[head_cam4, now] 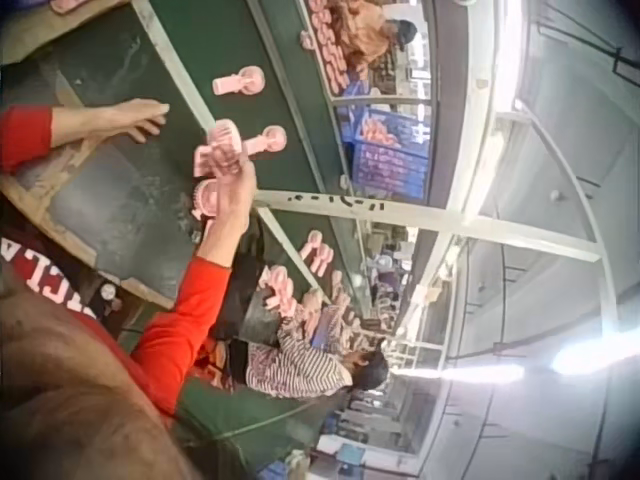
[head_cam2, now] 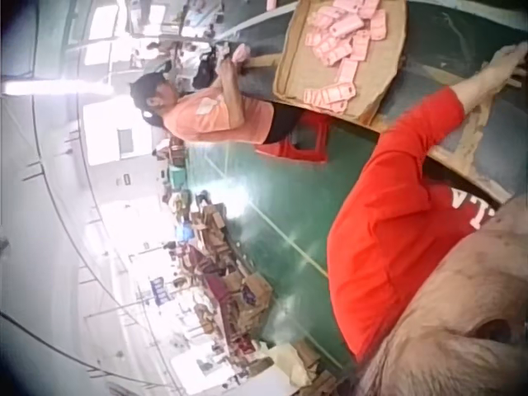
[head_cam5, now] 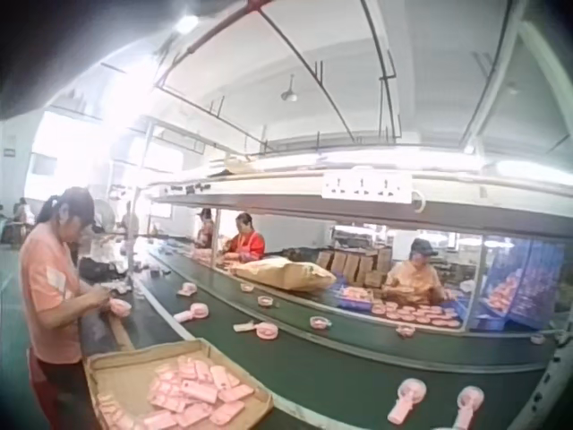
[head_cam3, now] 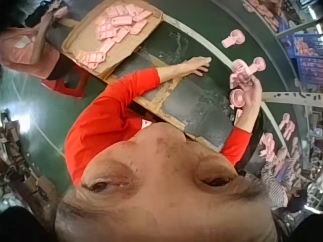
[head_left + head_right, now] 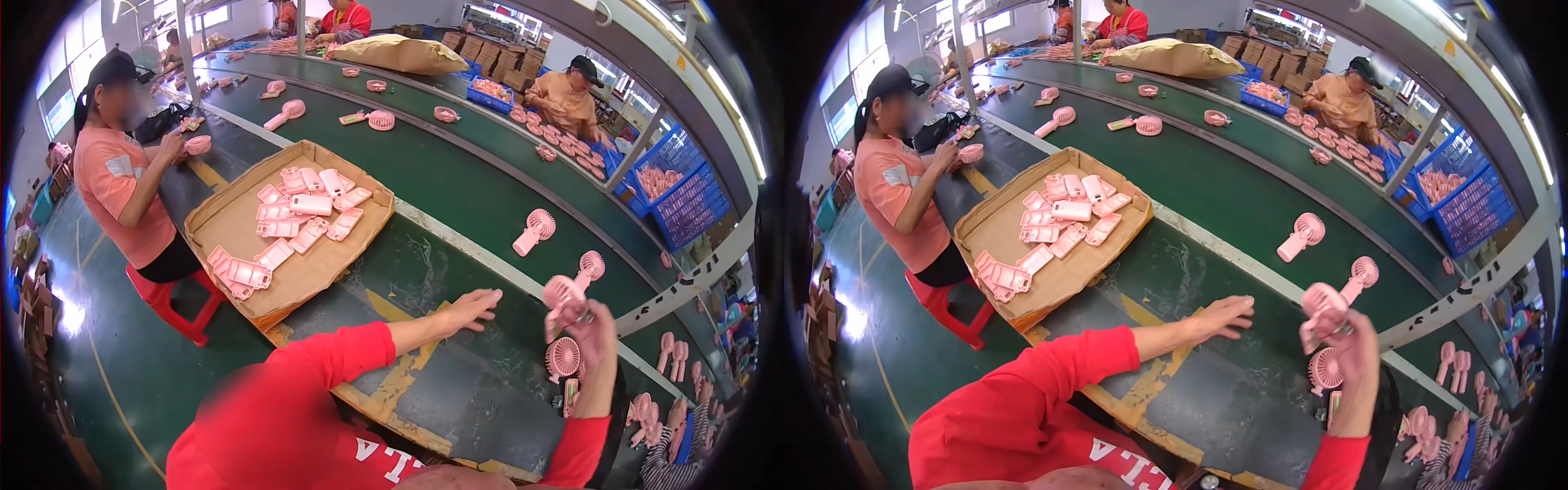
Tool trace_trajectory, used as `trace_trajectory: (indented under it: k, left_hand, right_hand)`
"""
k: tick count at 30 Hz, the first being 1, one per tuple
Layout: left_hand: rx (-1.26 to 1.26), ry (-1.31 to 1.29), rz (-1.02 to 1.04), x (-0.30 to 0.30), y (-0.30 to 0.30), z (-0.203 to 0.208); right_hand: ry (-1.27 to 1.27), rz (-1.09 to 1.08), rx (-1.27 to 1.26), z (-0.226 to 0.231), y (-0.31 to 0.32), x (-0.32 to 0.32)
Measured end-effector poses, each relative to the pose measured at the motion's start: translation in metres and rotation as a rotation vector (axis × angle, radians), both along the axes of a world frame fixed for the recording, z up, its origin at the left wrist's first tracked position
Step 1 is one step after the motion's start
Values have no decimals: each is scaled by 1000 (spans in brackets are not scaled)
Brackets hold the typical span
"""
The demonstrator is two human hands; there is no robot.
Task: The person assembles portable fans by fitting internal wiring and components into the handle casing, snapping on the cover, turning on the fan, and placing it onto the conveyor belt.
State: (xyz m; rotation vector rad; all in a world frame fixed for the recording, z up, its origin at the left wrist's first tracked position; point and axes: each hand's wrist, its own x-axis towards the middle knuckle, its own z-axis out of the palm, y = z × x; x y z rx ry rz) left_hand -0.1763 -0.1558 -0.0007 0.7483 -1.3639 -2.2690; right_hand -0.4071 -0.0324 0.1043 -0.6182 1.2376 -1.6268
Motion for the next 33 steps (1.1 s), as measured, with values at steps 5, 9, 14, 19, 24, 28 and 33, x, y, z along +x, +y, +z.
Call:
trace_trajectory:
  k: [5, 9, 14, 19, 24, 28, 33]
  left_hand:
    - [399, 301, -331, 38, 32, -2]
    - [552, 417, -320, 76, 58, -10]
    - [472, 529, -177, 116, 65, 7]
    - [474, 520, -81, 157, 42, 1]
    - [300, 218, 146, 180, 42, -2]
    - [-169, -10, 220, 184, 42, -2]
    - [-396, -145, 193, 191, 48, -6]
  right_hand:
    - [-26, 178, 45, -14, 29, 114]
    - [45, 271, 26, -15, 59, 165]
    - [715, 149, 297, 6, 87, 212]
    - [1402, -98, 2, -58, 69, 265]
    - [1421, 168, -103, -88, 81, 285]
    - [1501, 156, 112, -71, 97, 251]
    - [1480, 407, 355, -70, 99, 242]
